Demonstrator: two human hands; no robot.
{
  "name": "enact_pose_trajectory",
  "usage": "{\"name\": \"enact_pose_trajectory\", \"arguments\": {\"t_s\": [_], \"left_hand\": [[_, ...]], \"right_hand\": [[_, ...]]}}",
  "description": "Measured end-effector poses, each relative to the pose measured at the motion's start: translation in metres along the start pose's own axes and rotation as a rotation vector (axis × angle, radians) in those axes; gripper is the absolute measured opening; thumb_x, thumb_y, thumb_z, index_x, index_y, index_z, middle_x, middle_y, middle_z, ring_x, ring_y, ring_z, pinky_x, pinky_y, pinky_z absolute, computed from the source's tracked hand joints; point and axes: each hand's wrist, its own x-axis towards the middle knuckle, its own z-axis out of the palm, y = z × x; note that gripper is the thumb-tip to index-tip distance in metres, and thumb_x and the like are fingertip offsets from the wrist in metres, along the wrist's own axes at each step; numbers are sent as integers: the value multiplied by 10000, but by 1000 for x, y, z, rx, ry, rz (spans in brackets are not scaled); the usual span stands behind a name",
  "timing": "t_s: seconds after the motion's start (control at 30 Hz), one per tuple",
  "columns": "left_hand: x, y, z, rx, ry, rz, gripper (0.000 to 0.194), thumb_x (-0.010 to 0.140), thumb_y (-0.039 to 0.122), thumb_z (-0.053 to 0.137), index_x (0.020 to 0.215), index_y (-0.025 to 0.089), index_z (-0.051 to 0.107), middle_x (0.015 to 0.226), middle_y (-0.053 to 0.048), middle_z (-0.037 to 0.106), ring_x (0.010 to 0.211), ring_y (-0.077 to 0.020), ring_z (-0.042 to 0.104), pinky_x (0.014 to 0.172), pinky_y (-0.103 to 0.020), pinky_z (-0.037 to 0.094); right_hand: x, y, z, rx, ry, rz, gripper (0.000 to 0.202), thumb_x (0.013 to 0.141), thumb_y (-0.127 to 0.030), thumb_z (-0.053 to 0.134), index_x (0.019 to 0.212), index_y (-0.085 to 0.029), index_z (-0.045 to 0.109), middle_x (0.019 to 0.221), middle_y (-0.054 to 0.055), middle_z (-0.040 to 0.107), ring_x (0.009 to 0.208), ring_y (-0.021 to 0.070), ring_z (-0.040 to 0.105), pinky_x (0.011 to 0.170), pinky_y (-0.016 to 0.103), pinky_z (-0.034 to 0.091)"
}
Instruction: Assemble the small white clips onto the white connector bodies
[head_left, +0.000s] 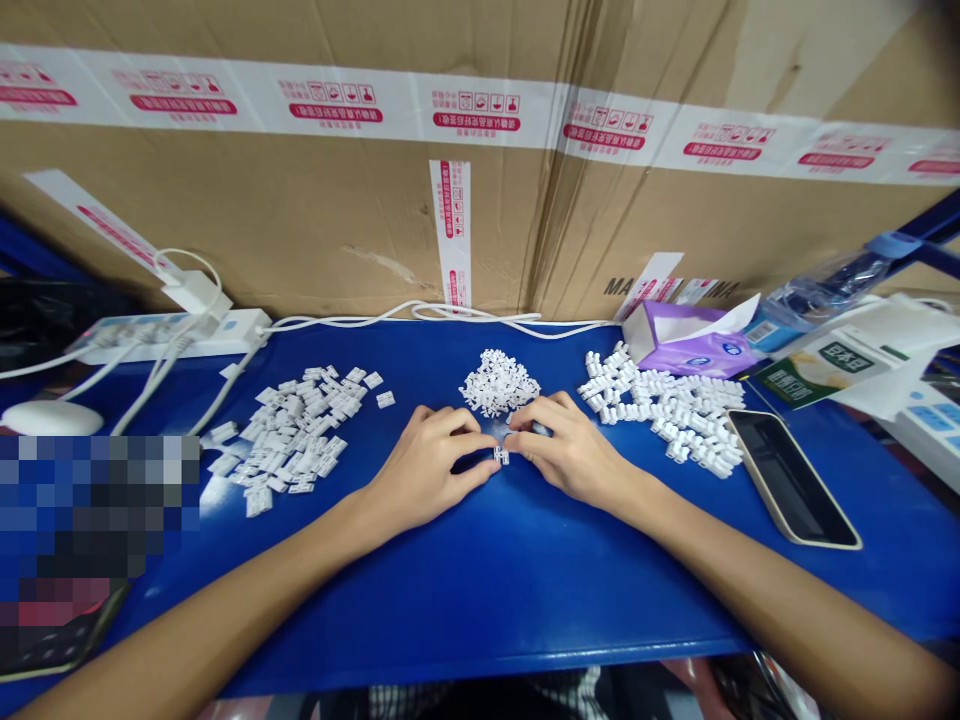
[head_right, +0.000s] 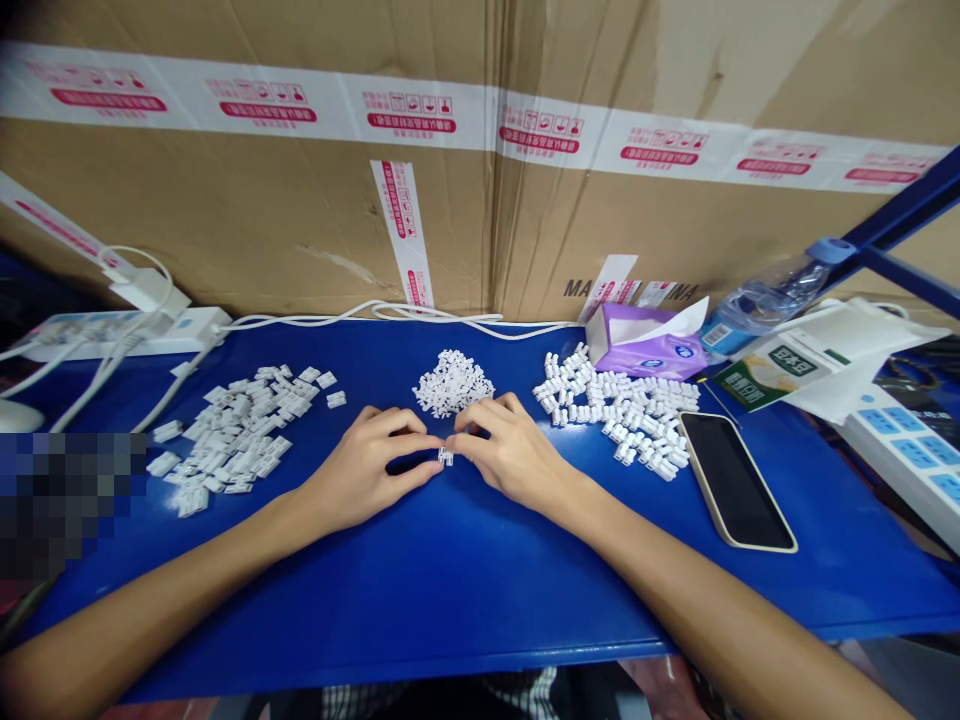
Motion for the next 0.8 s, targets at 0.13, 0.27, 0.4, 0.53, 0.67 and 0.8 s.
{"name": "enact_pose_trajectory", "arguments": {"t_s": [0.13, 0.27, 0.4, 0.53, 0.67, 0.8], "left_hand": [[0, 0, 0, -5, 8, 5, 135, 963, 333, 682, 1027, 247, 763, 939, -14, 692, 844, -195, 633, 798, -375, 338], [0, 0, 0, 0, 5, 1, 133, 961, 329, 682, 1019, 245, 767, 938, -12, 690, 844, -194, 631, 789, -370, 337], [1, 1, -1, 0, -11, 0, 130, 964, 327, 678, 1008, 247, 771, 933, -10, 683, 842, -191, 627, 793, -370, 336], [0, 1, -1, -9, -8, -3, 129, 960, 323, 685, 1012, 242, 771, 936, -14, 683, 848, -193, 628, 802, -376, 338], [0, 1, 0, -18, -2, -11, 136, 958, 325, 684, 1013, 237, 773, 936, -18, 689, 854, -197, 629, 806, -381, 344], [0, 1, 0, -17, -8, -12, 147, 962, 333, 676, 1021, 240, 773, 934, -20, 691, 854, -200, 630, 803, -381, 344]], "right_hand": [[0, -1, 0, -33, -1, 10, 238, 1029, -128, 474, 1071, -207, 695, 1050, 91, 680, 939, 215, 618, 818, 383, 396], [-1, -1, -1, -73, -11, -36, 242, 1023, -112, 475, 1093, -194, 691, 1043, 100, 681, 919, 218, 607, 809, 385, 393], [-2, -2, -3, -107, -31, -67, 256, 1023, -96, 461, 1123, -182, 680, 1056, 105, 682, 902, 213, 586, 818, 394, 391], [-1, -4, -4, -156, -45, -71, 247, 1039, -126, 448, 1113, -182, 677, 1057, 101, 689, 909, 220, 574, 813, 399, 383], [2, -7, -6, -209, -88, -81, 273, 1050, -134, 416, 1125, -191, 672, 1072, 106, 695, 920, 231, 562, 804, 405, 375], [2, -8, -10, -230, -116, -99, 268, 1052, -149, 427, 1105, -204, 685, 1071, 105, 695, 900, 230, 557, 806, 412, 375]]}}
